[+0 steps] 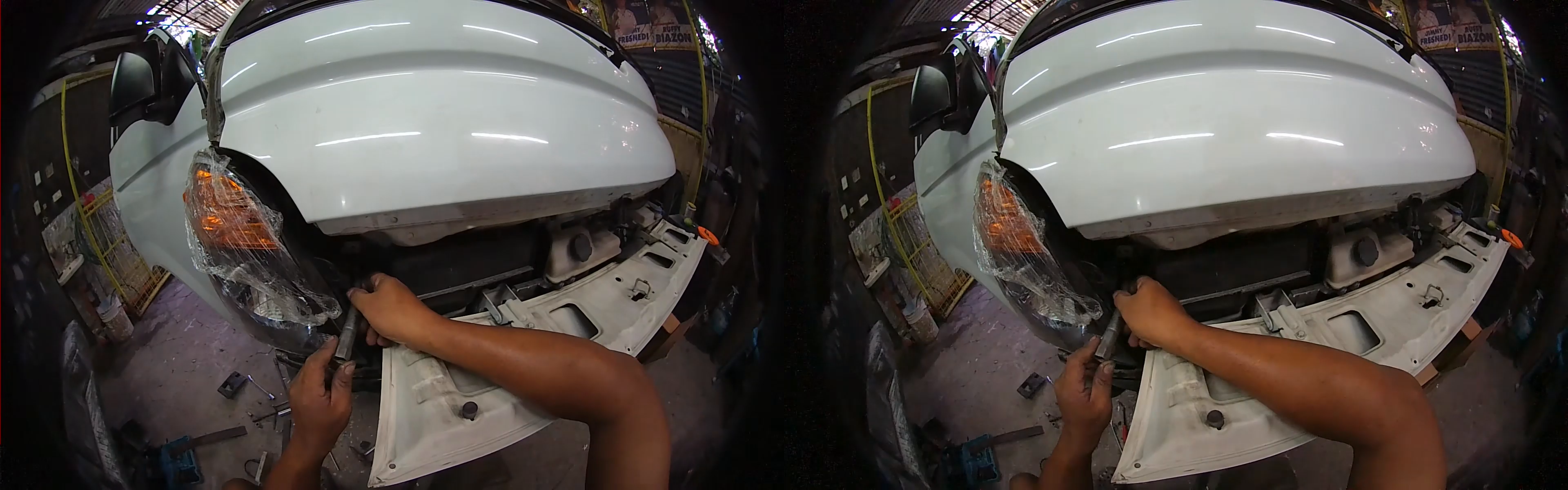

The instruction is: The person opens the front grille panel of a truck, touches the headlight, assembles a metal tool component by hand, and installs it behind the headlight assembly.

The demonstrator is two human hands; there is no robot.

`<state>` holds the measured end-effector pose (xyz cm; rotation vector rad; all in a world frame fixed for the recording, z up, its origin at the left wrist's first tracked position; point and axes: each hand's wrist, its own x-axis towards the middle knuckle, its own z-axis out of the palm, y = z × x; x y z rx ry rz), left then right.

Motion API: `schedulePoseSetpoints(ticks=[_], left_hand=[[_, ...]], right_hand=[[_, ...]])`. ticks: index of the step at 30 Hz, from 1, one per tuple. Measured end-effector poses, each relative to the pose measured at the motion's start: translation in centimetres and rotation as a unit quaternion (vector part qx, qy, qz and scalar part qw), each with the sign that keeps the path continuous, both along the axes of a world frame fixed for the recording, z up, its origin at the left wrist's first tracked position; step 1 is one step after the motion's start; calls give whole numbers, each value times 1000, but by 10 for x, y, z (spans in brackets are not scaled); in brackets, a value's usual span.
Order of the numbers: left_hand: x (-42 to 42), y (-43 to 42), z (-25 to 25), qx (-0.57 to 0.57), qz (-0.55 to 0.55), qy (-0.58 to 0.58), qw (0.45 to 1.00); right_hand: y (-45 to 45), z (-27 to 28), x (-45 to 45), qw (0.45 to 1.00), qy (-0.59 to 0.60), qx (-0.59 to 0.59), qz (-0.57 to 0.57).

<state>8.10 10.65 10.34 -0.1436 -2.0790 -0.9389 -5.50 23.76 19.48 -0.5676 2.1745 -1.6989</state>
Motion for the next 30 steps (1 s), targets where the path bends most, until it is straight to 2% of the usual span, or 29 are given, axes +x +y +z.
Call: schedulePoseSetpoints(ticks=[9, 16, 30], left_hand=[[-5, -1, -5, -35, 8, 57, 998], [-6, 3, -3, -27, 13, 53, 998], [4, 0, 8, -28, 22, 11, 999]], right_hand=[[-1, -2, -1, 1000, 18, -12, 4], [1, 0, 1, 1000, 26, -2, 3], [2, -1, 2, 998, -54, -38, 6]])
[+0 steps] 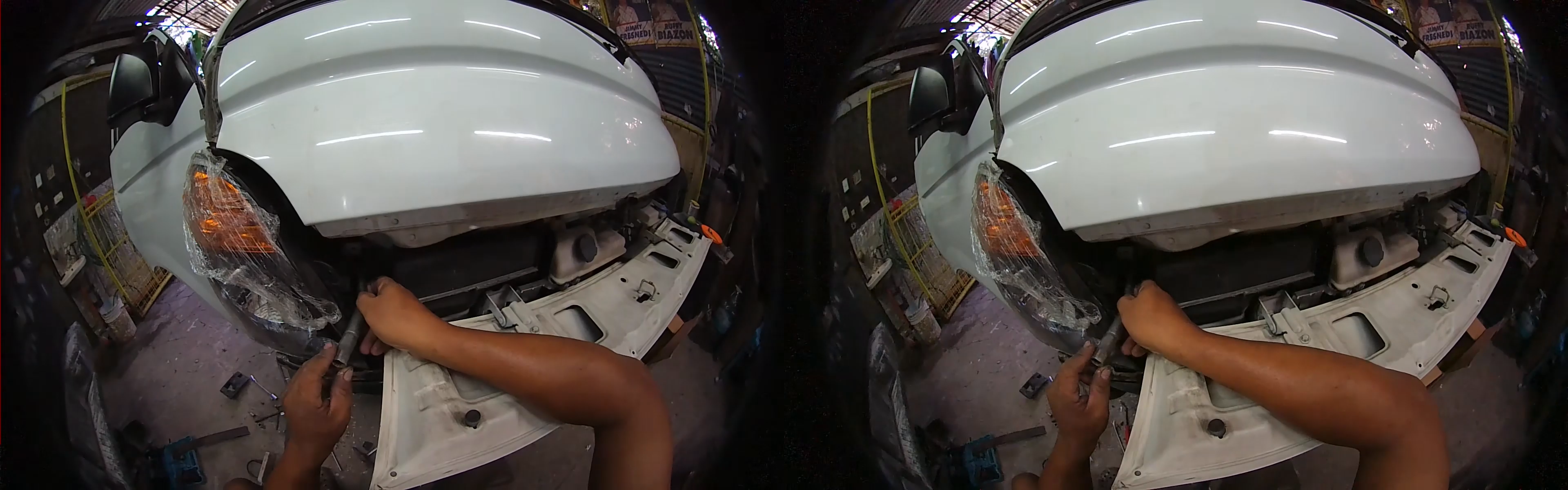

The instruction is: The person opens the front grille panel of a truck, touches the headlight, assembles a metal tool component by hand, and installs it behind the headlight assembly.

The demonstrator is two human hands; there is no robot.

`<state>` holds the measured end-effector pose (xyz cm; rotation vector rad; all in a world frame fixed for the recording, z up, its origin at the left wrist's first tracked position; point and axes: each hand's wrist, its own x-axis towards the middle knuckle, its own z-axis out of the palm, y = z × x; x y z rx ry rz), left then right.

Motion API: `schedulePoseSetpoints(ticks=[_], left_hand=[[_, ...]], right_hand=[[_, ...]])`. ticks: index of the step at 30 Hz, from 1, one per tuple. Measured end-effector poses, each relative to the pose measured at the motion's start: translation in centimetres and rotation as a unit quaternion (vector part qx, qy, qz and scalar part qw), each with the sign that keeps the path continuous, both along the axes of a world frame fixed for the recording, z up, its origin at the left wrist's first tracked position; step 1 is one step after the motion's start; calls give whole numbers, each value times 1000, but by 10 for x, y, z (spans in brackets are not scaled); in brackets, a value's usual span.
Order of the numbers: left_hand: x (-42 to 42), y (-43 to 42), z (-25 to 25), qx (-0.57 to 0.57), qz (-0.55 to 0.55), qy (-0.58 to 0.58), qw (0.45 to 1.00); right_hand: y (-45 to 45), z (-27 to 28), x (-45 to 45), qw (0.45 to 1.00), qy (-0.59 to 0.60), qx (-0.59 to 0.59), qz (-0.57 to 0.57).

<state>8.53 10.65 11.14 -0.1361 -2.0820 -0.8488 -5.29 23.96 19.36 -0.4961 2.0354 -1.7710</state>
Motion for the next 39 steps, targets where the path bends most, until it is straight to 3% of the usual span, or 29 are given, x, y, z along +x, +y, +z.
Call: schedulePoseSetpoints(ticks=[10, 17, 22, 25, 27, 30, 32, 33, 35, 37, 39], left_hand=[[-1, -1, 8, -17, 3, -6, 1000], [3, 0, 29, -94, 3, 12, 995], [10, 4, 89, -220, 22, 53, 974], [-13, 18, 142, -298, -68, 27, 952], [-45, 23, 161, -388, -120, -80, 910], [-96, 37, 173, -460, -118, -122, 872], [-112, 57, 182, -449, -37, -276, 849], [-112, 57, 178, -449, -37, -277, 849], [-111, 53, 169, -521, 5, -321, 791], [-110, 43, 164, -527, 13, -301, 795], [-116, 34, 158, -531, 21, -281, 799]], right_hand=[[1, 2, 0, 1000, 22, 10, -1], [2, 3, -2, 999, 34, 25, 6], [-3, -8, -5, 999, 44, -2, -15], [-2, -10, -7, 999, 35, -12, 0], [3, -8, -11, 988, 111, 45, 98], [5, 0, 3, 991, 108, 27, 71], [5, -3, 3, 996, 76, -10, 39], [4, -4, -2, 997, 61, 18, 52], [6, -3, 0, 996, 47, 48, 64], [8, -5, 6, 996, 71, -15, 52], [6, -7, -3, 995, 72, 7, 65]])
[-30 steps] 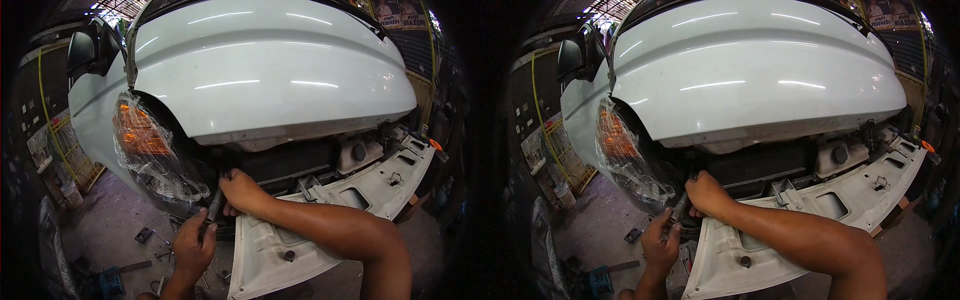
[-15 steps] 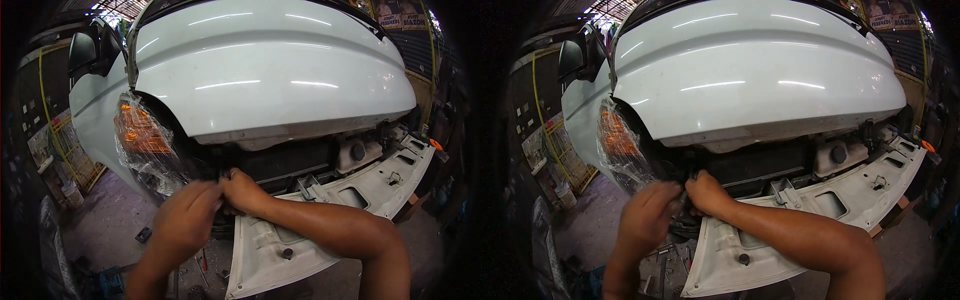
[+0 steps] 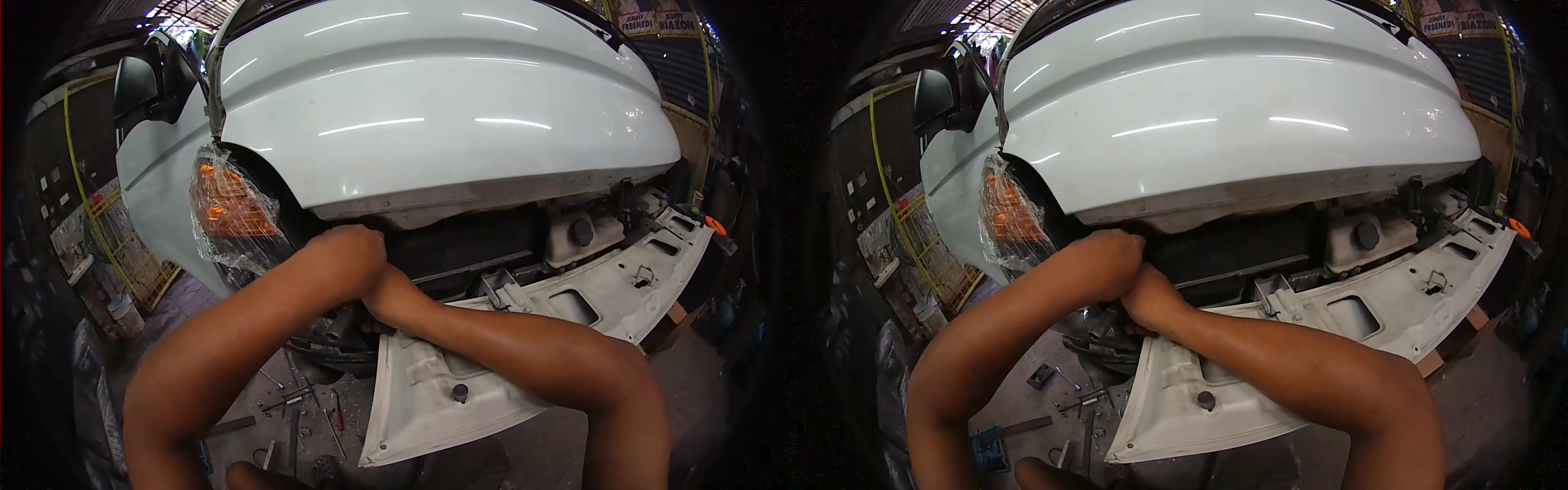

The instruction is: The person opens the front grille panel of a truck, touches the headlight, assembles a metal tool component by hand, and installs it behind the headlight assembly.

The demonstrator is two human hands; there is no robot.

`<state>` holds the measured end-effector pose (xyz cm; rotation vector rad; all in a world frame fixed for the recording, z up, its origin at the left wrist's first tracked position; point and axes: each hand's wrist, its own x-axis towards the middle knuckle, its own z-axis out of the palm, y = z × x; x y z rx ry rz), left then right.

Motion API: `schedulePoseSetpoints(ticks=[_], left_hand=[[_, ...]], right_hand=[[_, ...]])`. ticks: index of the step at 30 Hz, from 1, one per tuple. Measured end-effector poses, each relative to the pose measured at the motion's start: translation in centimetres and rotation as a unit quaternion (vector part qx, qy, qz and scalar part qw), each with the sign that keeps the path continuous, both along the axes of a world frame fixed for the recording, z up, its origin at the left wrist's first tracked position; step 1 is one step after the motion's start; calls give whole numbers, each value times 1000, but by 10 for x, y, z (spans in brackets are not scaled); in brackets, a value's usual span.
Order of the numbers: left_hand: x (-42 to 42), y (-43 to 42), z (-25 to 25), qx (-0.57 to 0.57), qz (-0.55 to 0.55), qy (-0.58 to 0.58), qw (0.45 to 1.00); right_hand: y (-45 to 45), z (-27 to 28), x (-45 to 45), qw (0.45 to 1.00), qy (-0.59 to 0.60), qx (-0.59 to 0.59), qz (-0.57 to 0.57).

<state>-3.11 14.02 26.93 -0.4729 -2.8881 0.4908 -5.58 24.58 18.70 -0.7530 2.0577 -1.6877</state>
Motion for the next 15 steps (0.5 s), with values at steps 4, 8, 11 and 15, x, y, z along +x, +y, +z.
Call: schedulePoseSetpoints(ticks=[4, 8, 11, 15], left_hand=[[-17, -7, 4, -38, 93, -70, 992], [-30, 4, 8, -48, 154, -122, 979], [-31, 7, 6, -53, 168, -144, 974], [-44, 6, 2, -41, 206, -155, 965]], right_hand=[[-12, -5, 1, 994, -41, 19, -95], [-6, 1, 8, 997, -37, -3, -71], [-4, 7, 11, 998, -21, 9, -50], [-3, 14, 13, 998, -14, 43, -42]])
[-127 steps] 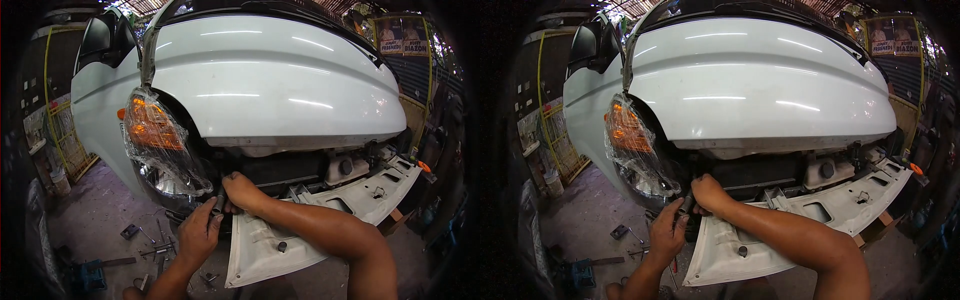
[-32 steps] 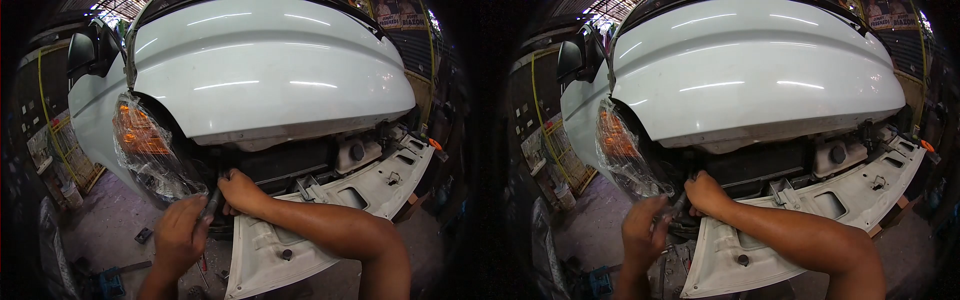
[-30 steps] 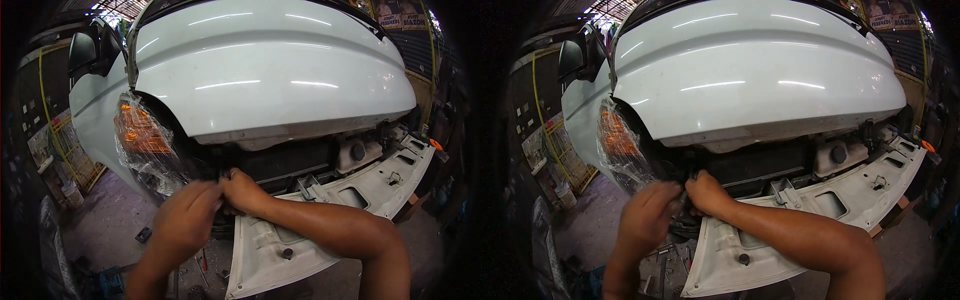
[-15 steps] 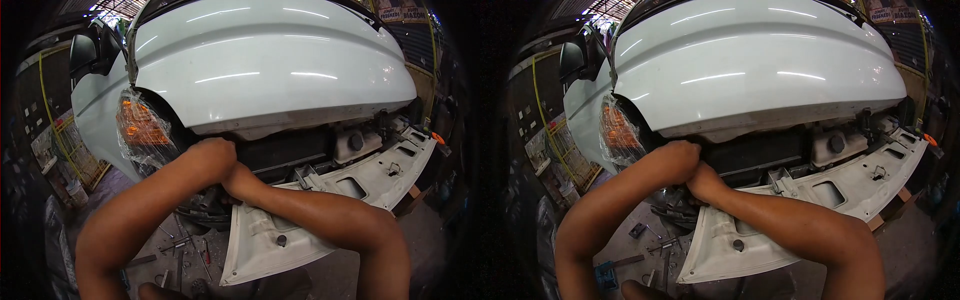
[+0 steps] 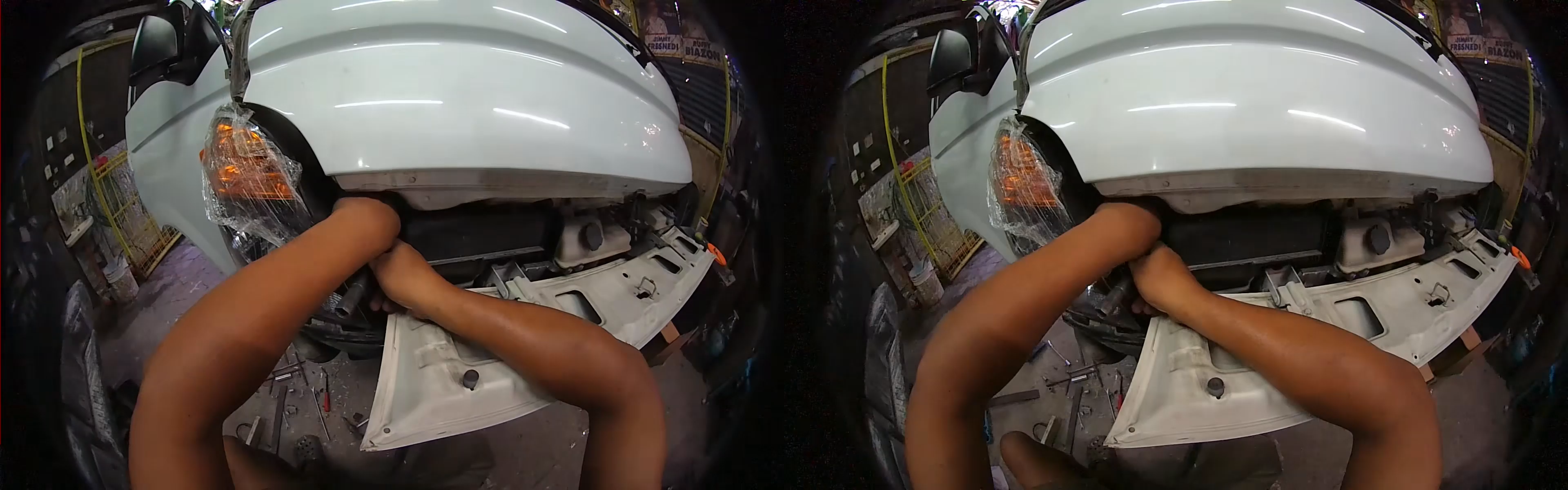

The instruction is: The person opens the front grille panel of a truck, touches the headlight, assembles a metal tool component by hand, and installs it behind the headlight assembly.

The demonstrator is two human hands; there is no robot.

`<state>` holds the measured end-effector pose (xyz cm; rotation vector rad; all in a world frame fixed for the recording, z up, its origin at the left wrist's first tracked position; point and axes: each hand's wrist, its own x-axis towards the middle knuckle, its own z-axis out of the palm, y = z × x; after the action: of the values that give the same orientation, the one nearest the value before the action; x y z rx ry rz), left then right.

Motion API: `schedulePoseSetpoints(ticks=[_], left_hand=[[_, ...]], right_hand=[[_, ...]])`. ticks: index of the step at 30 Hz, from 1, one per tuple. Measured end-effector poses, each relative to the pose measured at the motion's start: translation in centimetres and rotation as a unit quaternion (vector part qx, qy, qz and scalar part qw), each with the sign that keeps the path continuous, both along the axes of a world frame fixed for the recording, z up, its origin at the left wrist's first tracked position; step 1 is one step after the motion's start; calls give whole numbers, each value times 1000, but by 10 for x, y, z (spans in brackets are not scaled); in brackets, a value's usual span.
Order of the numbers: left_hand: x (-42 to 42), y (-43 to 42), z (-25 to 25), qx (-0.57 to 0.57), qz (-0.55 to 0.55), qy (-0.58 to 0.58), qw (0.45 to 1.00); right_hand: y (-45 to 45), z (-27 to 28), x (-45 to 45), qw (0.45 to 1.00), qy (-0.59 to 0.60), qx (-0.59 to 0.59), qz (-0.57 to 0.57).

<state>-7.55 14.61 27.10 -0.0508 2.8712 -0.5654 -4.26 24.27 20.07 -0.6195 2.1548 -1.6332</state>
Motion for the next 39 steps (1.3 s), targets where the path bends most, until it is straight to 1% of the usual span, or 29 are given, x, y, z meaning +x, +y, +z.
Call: schedulePoseSetpoints(ticks=[3, 5, 11, 20, 26, 30, 33, 37, 39], left_hand=[[-9, -3, -4, 16, 9, 3, 1000], [-12, -6, -7, 21, 8, 12, 1000], [-18, -9, -11, 33, 2, 31, 999], [-15, -10, -10, 49, -10, 44, 998], [-16, -10, -11, 53, -12, 49, 997], [-20, -10, -11, 55, -12, 52, 997], [-23, -12, -11, 57, -10, 51, 997], [-25, -13, -13, 51, -5, 26, 998], [-24, -14, -14, 47, -25, 55, 997]], right_hand=[[-4, -8, -4, 999, -16, -30, -6], [-8, -14, -9, 998, -39, -45, -34], [-8, -18, -15, 999, -32, -30, -15], [-7, -12, -11, 999, -30, -14, -27], [-8, -14, -11, 998, -38, -41, -21], [-7, -11, -9, 999, -26, -31, -25], [-7, -13, -11, 998, -34, -44, -27], [-9, -19, -16, 999, -19, -45, -21], [-9, -18, -16, 998, -20, -46, -25]])
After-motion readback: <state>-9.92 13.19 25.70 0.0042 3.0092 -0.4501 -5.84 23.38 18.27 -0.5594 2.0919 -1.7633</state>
